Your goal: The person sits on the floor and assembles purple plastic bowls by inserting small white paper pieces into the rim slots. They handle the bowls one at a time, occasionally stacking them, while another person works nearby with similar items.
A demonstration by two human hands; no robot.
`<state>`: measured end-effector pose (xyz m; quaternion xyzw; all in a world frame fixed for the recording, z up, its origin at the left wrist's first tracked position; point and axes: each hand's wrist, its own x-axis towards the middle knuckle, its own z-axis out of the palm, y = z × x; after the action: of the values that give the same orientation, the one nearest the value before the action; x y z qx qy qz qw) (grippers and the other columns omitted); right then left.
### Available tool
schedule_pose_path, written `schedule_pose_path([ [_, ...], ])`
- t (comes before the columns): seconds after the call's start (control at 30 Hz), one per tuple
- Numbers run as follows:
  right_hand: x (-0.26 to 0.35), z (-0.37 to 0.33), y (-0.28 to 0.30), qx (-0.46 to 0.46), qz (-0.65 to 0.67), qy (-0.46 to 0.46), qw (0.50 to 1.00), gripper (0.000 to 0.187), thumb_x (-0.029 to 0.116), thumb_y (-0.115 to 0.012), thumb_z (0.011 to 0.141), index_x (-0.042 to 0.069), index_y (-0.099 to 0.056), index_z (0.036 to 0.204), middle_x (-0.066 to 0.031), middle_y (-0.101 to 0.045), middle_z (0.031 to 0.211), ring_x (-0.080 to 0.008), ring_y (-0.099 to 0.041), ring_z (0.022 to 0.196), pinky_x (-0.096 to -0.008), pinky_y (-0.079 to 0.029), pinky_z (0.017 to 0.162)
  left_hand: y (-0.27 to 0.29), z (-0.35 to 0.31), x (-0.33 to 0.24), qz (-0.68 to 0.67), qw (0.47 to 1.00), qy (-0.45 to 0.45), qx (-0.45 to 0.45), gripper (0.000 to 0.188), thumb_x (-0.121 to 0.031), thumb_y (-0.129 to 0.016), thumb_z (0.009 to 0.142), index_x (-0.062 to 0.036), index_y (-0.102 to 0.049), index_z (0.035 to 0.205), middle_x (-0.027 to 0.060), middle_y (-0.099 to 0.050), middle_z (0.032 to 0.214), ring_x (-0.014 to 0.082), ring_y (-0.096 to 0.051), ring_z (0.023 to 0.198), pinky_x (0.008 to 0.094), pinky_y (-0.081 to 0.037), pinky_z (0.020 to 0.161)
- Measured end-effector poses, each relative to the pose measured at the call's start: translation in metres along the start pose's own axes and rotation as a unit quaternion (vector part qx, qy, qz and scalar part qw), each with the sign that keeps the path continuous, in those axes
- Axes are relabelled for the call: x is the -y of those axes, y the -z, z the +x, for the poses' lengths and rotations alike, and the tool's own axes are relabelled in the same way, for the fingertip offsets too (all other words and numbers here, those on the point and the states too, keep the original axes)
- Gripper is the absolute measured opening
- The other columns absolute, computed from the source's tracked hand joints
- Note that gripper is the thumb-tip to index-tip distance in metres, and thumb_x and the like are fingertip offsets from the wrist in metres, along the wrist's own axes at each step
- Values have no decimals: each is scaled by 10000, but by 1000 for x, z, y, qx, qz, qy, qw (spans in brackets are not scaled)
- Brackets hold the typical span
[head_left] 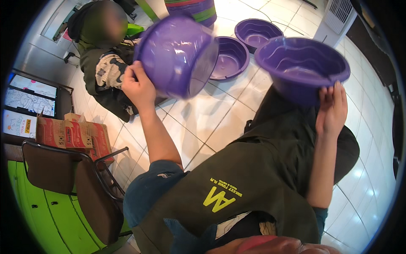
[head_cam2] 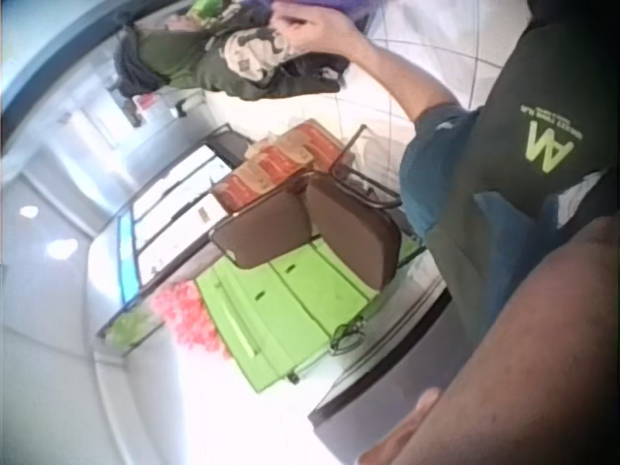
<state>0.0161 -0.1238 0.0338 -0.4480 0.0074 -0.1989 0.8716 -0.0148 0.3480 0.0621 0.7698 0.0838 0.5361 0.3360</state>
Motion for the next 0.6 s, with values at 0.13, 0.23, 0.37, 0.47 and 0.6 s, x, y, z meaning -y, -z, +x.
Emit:
schedule_pose_path([
  [0.13,-54,84,-34,72,-29,3,997,161,203,-694,1057,43,-687,1066,-44,-722,988,-180,-722,997,-346,-569,969,-3,-17,-13,138,952,15,272,303,-331,-789,946,-33,-785,890,137,-720,723,242,-667,608,372,-506,612],
  [0.23,-96,125,-61,90,-29,10,995,153,209,-694,1060,59,-693,1032,-48,-749,972,-186,-749,978,-313,-568,911,-32,-45,-27,109,909,19,401,254,-250,-845,894,-1,-799,870,130,-712,667,136,-630,583,315,-482,575],
  [0.37,-122,126,-85,80,-22,2,997,143,194,-685,1065,62,-694,1012,-49,-752,956,-177,-751,963,-310,-576,894,-52,-69,-37,-51,911,43,407,289,-227,-847,887,32,-751,799,93,-657,594,93,-530,525,309,-431,527],
  [0.47,-126,119,-89,84,-11,-4,996,142,189,-679,1067,60,-693,1008,-52,-753,957,-180,-752,965,-311,-579,893,-47,-68,-34,-14,908,42,417,310,-246,-858,873,25,-744,772,92,-664,592,98,-551,519,301,-443,529],
  [0.6,-122,116,-88,81,-7,-8,997,146,192,-677,1068,59,-687,1010,-59,-752,956,-193,-754,965,-317,-583,902,-43,-67,-28,18,913,25,406,320,-266,-871,858,14,-748,763,91,-674,598,107,-574,520,294,-455,533],
])
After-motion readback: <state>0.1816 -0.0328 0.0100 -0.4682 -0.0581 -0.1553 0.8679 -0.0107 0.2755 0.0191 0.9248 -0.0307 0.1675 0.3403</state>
